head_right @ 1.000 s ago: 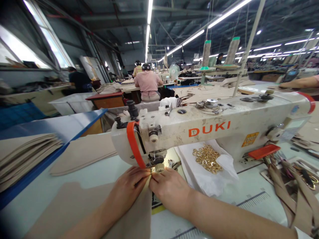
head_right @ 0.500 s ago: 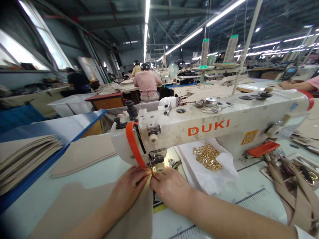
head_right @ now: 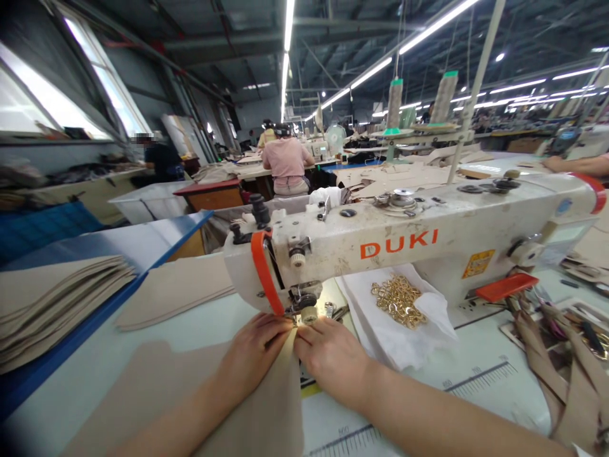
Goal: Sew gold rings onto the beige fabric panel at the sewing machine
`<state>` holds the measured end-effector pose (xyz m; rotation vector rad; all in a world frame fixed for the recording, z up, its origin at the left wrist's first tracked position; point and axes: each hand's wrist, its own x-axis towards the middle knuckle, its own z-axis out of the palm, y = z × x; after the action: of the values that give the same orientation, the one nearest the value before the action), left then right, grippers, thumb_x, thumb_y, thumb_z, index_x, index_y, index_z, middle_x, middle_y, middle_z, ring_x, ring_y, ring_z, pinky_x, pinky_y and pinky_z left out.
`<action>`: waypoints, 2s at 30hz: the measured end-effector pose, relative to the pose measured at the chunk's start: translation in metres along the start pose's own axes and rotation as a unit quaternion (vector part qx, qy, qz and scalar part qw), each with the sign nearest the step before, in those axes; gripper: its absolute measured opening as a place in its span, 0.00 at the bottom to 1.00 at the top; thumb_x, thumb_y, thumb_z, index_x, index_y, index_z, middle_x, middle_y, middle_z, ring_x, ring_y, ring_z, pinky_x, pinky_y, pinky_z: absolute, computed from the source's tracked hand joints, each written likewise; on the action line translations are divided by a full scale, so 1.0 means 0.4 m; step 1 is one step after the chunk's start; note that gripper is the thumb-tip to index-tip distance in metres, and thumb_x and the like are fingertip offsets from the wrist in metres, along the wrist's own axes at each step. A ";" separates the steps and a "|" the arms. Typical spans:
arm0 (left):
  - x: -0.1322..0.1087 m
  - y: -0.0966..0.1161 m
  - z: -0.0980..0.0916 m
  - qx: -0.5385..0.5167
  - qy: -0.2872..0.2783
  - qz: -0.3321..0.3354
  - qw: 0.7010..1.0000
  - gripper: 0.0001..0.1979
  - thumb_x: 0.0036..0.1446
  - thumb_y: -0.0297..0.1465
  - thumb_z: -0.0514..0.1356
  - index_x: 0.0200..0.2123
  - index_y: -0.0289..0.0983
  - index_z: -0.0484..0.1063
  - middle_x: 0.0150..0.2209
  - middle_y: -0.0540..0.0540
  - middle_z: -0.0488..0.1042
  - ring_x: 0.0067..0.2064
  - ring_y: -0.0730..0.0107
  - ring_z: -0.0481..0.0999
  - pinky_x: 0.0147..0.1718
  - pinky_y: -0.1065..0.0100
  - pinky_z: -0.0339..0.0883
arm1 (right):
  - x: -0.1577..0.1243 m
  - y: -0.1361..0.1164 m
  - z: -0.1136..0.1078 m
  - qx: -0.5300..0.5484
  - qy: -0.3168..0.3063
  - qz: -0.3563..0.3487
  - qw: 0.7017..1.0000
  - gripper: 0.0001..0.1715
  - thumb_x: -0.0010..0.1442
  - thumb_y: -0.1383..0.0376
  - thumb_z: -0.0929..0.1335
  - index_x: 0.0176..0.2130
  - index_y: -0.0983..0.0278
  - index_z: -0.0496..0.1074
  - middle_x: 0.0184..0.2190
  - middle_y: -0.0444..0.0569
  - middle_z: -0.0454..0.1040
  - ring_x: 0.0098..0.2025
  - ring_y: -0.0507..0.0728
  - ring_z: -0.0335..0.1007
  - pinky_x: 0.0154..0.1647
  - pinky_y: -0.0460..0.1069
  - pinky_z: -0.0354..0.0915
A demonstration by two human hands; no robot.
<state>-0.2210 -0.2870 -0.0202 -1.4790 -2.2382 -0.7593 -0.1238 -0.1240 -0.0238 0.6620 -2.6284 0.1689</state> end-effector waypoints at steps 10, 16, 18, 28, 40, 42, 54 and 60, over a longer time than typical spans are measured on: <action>-0.037 0.012 -0.021 0.054 -0.064 0.004 0.996 0.13 0.63 0.26 0.50 0.46 0.34 0.72 0.45 0.42 0.76 0.48 0.64 0.74 0.50 0.59 0.70 | -0.002 -0.002 -0.018 0.025 -0.043 -0.050 0.997 0.04 0.62 0.69 0.67 0.39 0.69 0.70 0.43 0.50 0.72 0.45 0.57 0.67 0.49 0.51 0.64; -0.043 0.015 -0.023 0.106 -0.081 0.057 0.989 0.16 0.64 0.25 0.46 0.46 0.32 0.71 0.46 0.41 0.76 0.50 0.64 0.74 0.51 0.62 0.70 | 0.000 -0.007 -0.026 0.033 -0.066 -0.045 0.996 0.05 0.63 0.68 0.66 0.38 0.69 0.71 0.41 0.51 0.73 0.45 0.57 0.68 0.50 0.50 0.63; -0.042 0.016 -0.026 0.110 -0.082 0.076 0.988 0.17 0.63 0.25 0.46 0.46 0.32 0.72 0.45 0.40 0.76 0.50 0.64 0.74 0.51 0.62 0.69 | 0.000 -0.007 -0.025 0.035 -0.065 -0.045 0.996 0.05 0.63 0.69 0.66 0.38 0.69 0.71 0.41 0.51 0.73 0.45 0.56 0.68 0.51 0.50 0.63; -0.038 0.005 -0.031 0.111 -0.079 0.058 0.989 0.16 0.64 0.28 0.46 0.46 0.33 0.72 0.46 0.42 0.76 0.48 0.66 0.75 0.50 0.64 0.71 | 0.007 -0.006 -0.025 0.029 -0.067 -0.043 0.996 0.06 0.64 0.69 0.65 0.38 0.69 0.71 0.42 0.51 0.73 0.45 0.56 0.68 0.49 0.50 0.64; -0.029 -0.001 -0.022 0.092 -0.081 0.031 0.992 0.15 0.63 0.27 0.48 0.45 0.34 0.73 0.46 0.41 0.77 0.49 0.63 0.75 0.50 0.60 0.70 | 0.009 0.001 -0.016 0.032 -0.060 -0.038 0.997 0.07 0.62 0.70 0.67 0.41 0.71 0.71 0.45 0.52 0.72 0.48 0.57 0.67 0.53 0.50 0.63; -0.030 -0.002 -0.021 0.085 -0.081 0.034 0.992 0.15 0.63 0.27 0.49 0.46 0.33 0.73 0.46 0.40 0.76 0.49 0.63 0.75 0.50 0.60 0.70 | 0.012 -0.001 -0.021 0.033 -0.066 -0.037 0.997 0.06 0.62 0.70 0.67 0.40 0.71 0.71 0.44 0.52 0.73 0.48 0.57 0.68 0.54 0.50 0.63; -0.032 0.001 -0.023 0.082 -0.070 0.044 0.993 0.15 0.63 0.26 0.48 0.44 0.32 0.73 0.45 0.40 0.77 0.48 0.63 0.75 0.50 0.61 0.70 | 0.013 -0.004 -0.024 0.043 -0.073 -0.030 0.996 0.06 0.62 0.71 0.66 0.40 0.72 0.72 0.44 0.53 0.73 0.49 0.55 0.67 0.56 0.49 0.61; -0.024 0.003 -0.021 0.075 -0.066 0.023 0.995 0.15 0.62 0.26 0.48 0.45 0.33 0.72 0.45 0.40 0.76 0.48 0.63 0.75 0.50 0.60 0.70 | 0.018 0.000 -0.018 0.051 -0.067 -0.029 0.996 0.06 0.61 0.71 0.67 0.40 0.71 0.72 0.44 0.53 0.73 0.49 0.55 0.67 0.56 0.48 0.61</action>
<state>-0.2162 -0.2990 -0.0186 -1.5411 -2.2921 -0.4821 -0.1268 -0.1257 -0.0142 0.8100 -2.7386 0.2522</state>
